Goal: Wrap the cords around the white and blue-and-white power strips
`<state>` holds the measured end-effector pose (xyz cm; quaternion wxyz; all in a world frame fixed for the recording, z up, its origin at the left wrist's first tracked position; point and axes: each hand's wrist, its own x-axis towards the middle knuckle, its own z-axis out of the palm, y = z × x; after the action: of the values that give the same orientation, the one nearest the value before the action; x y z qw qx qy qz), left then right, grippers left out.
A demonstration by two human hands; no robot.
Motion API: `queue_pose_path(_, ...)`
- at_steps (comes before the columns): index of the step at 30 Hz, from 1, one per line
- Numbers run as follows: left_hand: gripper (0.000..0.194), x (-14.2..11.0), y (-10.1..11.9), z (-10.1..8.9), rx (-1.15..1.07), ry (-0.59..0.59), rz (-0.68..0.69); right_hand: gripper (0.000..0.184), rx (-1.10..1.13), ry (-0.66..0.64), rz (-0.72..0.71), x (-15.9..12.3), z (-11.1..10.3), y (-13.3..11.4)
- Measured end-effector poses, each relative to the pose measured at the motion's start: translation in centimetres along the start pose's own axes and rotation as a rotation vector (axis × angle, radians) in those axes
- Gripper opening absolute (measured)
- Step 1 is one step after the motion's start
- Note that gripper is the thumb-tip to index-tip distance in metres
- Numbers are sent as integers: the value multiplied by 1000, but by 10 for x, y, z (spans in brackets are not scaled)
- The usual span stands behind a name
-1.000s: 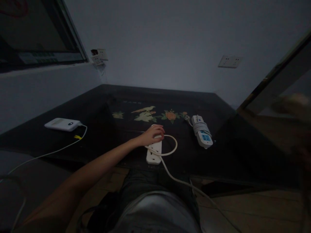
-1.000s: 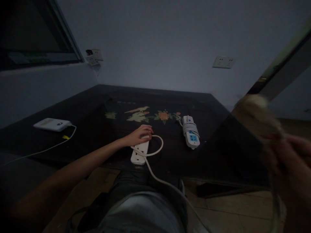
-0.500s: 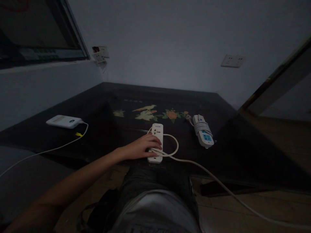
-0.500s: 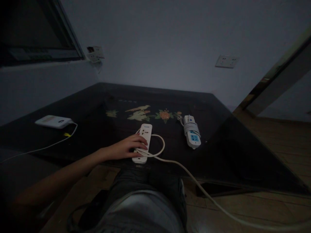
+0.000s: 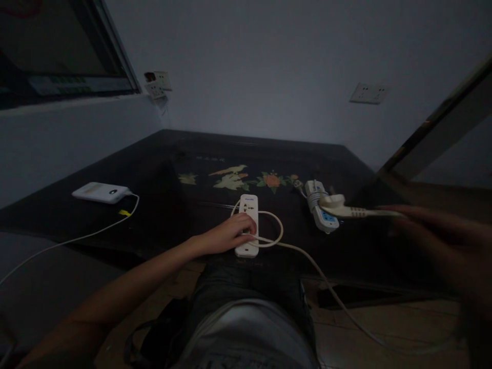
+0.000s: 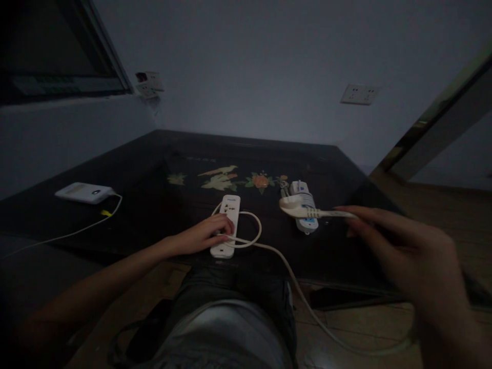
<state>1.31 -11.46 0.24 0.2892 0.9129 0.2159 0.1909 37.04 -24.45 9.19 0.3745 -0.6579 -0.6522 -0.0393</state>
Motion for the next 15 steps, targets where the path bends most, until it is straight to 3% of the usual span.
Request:
queue_pose_path(3, 19, -2, -1, 4, -37, 46, -90, 37, 87, -180, -91, 10, 20, -33)
queue_pose_path(9, 16, -4, -3, 6, -28, 51, -132, 30, 93, -410, -61, -10, 50, -5)
queue_pose_path(15, 18, -2, 0, 4, -8, 32, -109, 31, 84, -457, 12, -20, 60, 1)
